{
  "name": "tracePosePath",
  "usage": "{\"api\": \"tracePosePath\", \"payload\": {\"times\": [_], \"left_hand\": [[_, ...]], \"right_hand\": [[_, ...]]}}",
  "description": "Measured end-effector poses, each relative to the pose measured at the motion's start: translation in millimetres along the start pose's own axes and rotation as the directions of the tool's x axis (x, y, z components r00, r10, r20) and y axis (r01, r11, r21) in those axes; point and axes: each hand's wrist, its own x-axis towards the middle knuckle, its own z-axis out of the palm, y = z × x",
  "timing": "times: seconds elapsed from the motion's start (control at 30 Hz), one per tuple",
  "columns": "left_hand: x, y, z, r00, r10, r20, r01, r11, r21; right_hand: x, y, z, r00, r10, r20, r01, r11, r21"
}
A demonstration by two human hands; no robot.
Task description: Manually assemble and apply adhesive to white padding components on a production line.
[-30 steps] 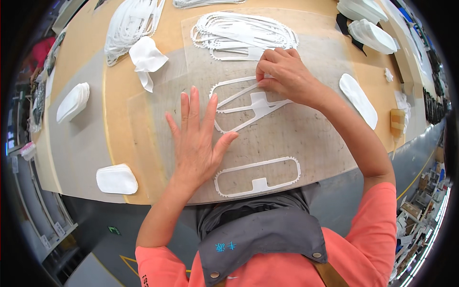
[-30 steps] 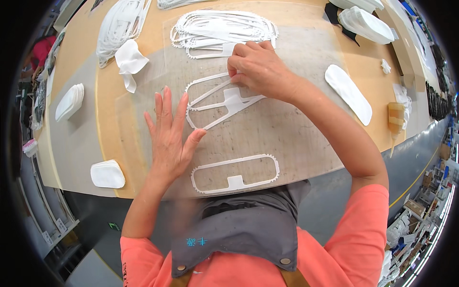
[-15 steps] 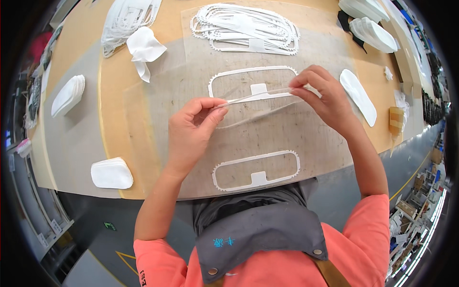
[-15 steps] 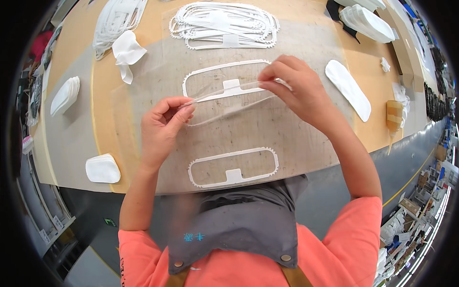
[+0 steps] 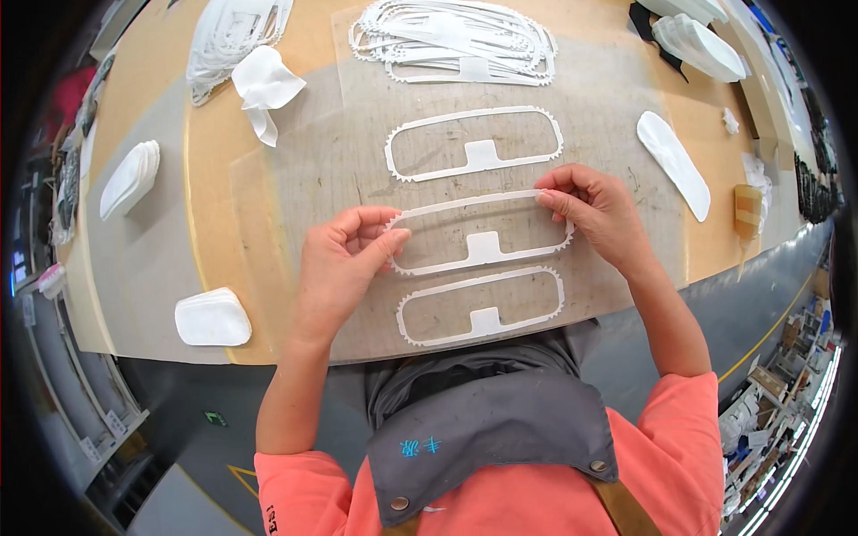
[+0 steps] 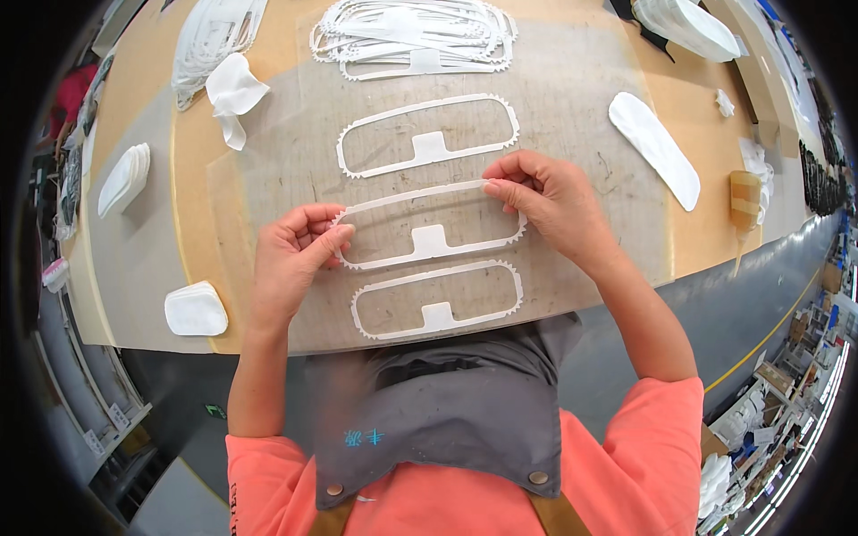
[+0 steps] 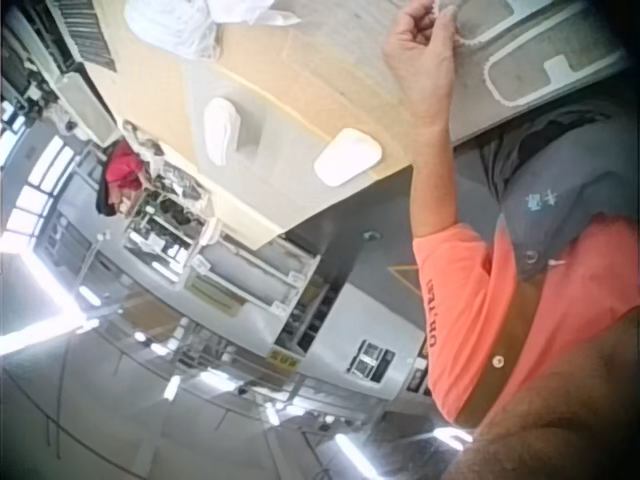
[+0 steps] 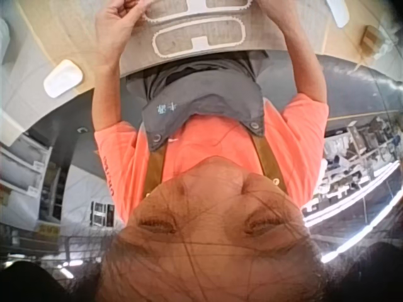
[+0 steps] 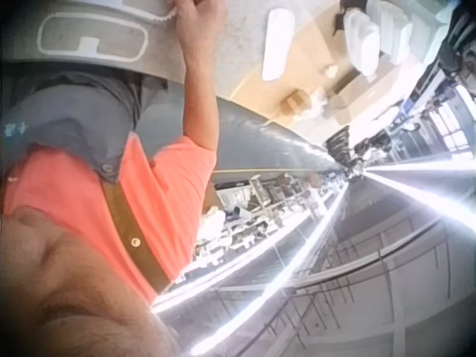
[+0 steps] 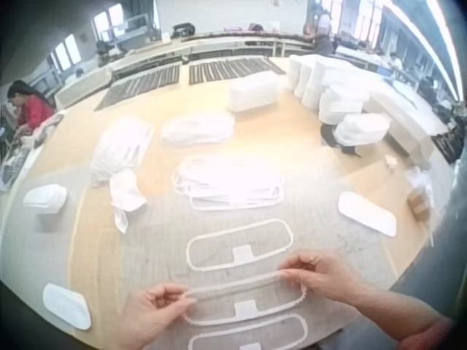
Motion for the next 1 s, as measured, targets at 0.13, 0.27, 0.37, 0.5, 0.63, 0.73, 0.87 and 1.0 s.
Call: {"api": "tracePosePath", "payload": {"times": [0.13,0.27,0.37,0.5,0.63,0.73,0.87,1.0], "left_hand": [[-2,-3,0,1.0,-0.008,-0.01,0.009,0.997,0.076],[-6,-3,4,0.999,-0.004,-0.049,0.009,0.994,0.105],[-8,-10,6,0.993,0.086,-0.08,-0.071,0.983,0.169],[-9,-10,8,0.975,0.205,-0.092,-0.166,0.932,0.321],[-14,-4,8,0.973,0.214,-0.088,-0.161,0.899,0.407],[-20,3,9,0.949,0.302,-0.091,-0.19,0.777,0.601],[-21,-9,12,0.753,0.658,0.031,-0.447,0.476,0.758],[-17,-4,16,0.715,0.698,0.035,-0.476,0.449,0.756]], "right_hand": [[-3,-5,4,1.0,-0.004,-0.019,0.003,0.998,-0.063],[-4,7,11,0.972,-0.222,-0.082,0.207,0.965,-0.159],[-6,5,14,0.919,-0.384,-0.087,0.33,0.873,-0.358],[-5,10,19,0.876,-0.472,-0.102,0.379,0.802,-0.461],[-7,7,20,0.827,-0.557,-0.071,0.394,0.666,-0.633],[-11,4,20,0.746,-0.665,-0.035,0.414,0.503,-0.759],[-20,-9,29,0.688,-0.724,0.053,0.516,0.437,-0.736],[2,-7,8,0.672,-0.737,-0.068,0.497,0.518,-0.696]]}}
